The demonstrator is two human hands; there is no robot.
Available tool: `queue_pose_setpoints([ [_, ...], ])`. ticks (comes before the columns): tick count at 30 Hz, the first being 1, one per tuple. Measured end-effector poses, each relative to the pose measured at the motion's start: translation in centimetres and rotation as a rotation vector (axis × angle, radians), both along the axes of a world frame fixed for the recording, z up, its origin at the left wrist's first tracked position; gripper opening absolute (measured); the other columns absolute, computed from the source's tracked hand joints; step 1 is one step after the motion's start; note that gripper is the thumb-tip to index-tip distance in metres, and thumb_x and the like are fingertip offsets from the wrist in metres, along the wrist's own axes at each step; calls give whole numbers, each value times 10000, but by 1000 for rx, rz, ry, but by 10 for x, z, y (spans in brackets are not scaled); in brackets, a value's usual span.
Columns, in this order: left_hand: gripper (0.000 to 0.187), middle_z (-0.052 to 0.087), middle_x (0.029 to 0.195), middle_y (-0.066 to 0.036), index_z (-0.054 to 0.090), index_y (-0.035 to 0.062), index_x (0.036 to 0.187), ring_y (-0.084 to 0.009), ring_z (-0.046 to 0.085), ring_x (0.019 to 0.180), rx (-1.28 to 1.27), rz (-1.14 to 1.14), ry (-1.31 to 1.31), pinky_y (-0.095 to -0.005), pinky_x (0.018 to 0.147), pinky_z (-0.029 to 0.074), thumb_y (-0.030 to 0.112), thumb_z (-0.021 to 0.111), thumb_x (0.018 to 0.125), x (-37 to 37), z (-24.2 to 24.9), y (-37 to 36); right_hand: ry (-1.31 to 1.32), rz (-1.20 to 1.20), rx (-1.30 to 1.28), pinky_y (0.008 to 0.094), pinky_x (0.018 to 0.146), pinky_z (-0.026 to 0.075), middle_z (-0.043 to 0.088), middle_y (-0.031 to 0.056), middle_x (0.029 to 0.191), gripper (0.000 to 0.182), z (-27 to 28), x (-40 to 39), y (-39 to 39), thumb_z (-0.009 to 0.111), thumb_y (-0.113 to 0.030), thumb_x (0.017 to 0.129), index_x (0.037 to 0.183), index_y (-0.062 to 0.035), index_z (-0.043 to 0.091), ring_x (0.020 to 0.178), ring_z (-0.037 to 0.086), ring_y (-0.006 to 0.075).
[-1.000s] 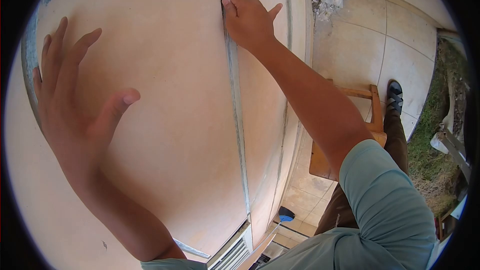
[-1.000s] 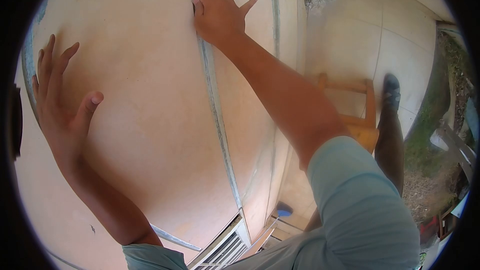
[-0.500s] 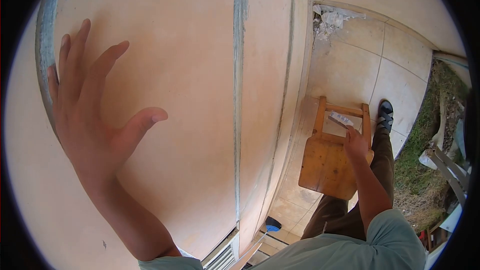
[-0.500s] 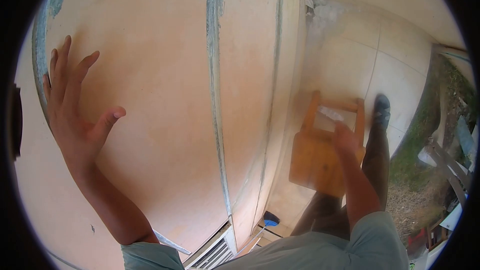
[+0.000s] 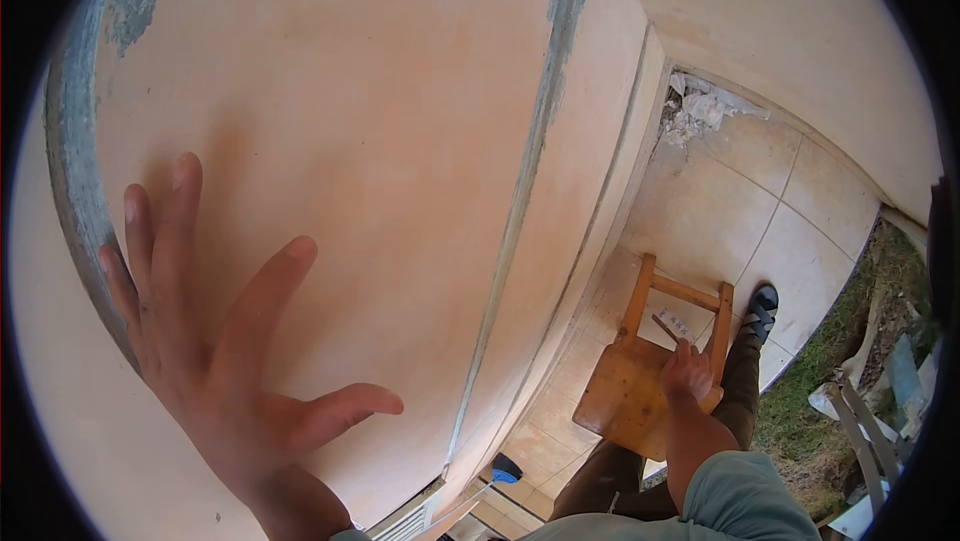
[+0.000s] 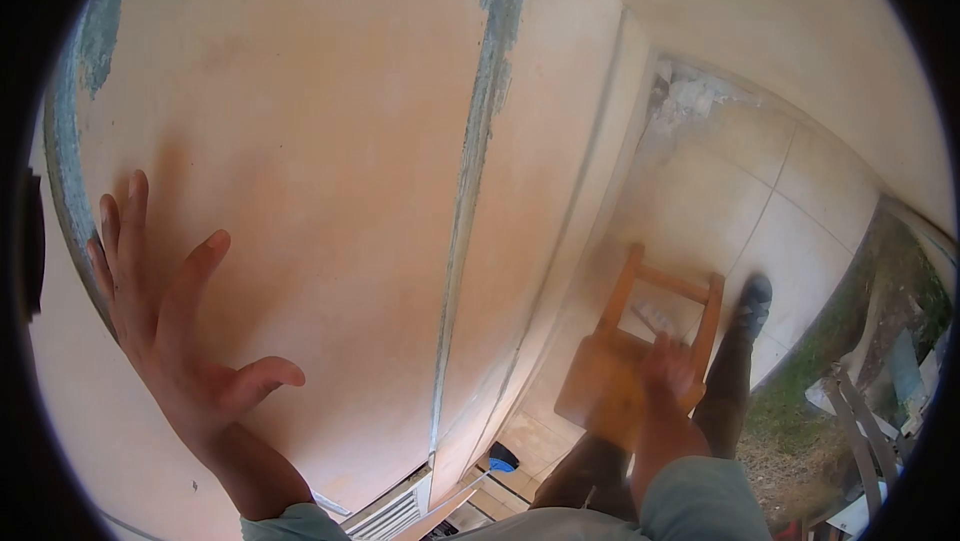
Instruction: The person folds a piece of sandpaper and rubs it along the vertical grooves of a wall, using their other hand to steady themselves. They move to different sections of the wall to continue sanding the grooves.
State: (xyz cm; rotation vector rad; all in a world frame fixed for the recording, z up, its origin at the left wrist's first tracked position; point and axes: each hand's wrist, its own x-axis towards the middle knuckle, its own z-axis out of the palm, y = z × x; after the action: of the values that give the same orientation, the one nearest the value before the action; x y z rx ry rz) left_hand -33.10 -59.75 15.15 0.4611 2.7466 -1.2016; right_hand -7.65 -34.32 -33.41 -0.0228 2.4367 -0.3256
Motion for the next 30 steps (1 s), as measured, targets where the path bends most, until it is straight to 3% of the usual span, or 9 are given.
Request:
queue_pose_setpoints([
  [2, 1015, 467, 1467, -253, 680, 167, 1129, -492, 365, 1398, -49, 64, -16, -663, 1124, 244, 983, 458, 568, 0, 2, 3, -59, 0, 16, 450, 755, 512, 656, 23, 888, 125, 0, -1, 1, 578, -235, 922, 1026, -182, 624, 903, 626, 261],
  [6, 1016, 460, 1468, -261, 667, 188, 1134, -500, 362, 1395, -72, 96, -38, -673, 1120, 245, 993, 442, 557, 1, 4, 6, 61, 32, -20, 446, 746, 519, 643, 41, 880, 101, -9, 5, 4, 574, -225, 918, 986, -161, 613, 903, 627, 270],
  [20, 970, 438, 1479, -259, 656, 214, 1155, -501, 358, 1395, -125, 171, -96, -696, 1115, 241, 979, 456, 594, 4, 11, 10, 150, 25, -59, 444, 756, 519, 632, 53, 916, 114, -10, 9, 6, 592, -218, 887, 962, -147, 642, 941, 624, 268],
  [30, 954, 446, 1473, -256, 670, 196, 1107, -497, 381, 1382, -111, 158, -87, -691, 1115, 247, 972, 484, 585, 3, 9, 8, -31, -23, -43, 447, 751, 524, 643, 68, 923, 133, 4, -4, 3, 601, -218, 883, 975, -145, 662, 942, 629, 277],
])
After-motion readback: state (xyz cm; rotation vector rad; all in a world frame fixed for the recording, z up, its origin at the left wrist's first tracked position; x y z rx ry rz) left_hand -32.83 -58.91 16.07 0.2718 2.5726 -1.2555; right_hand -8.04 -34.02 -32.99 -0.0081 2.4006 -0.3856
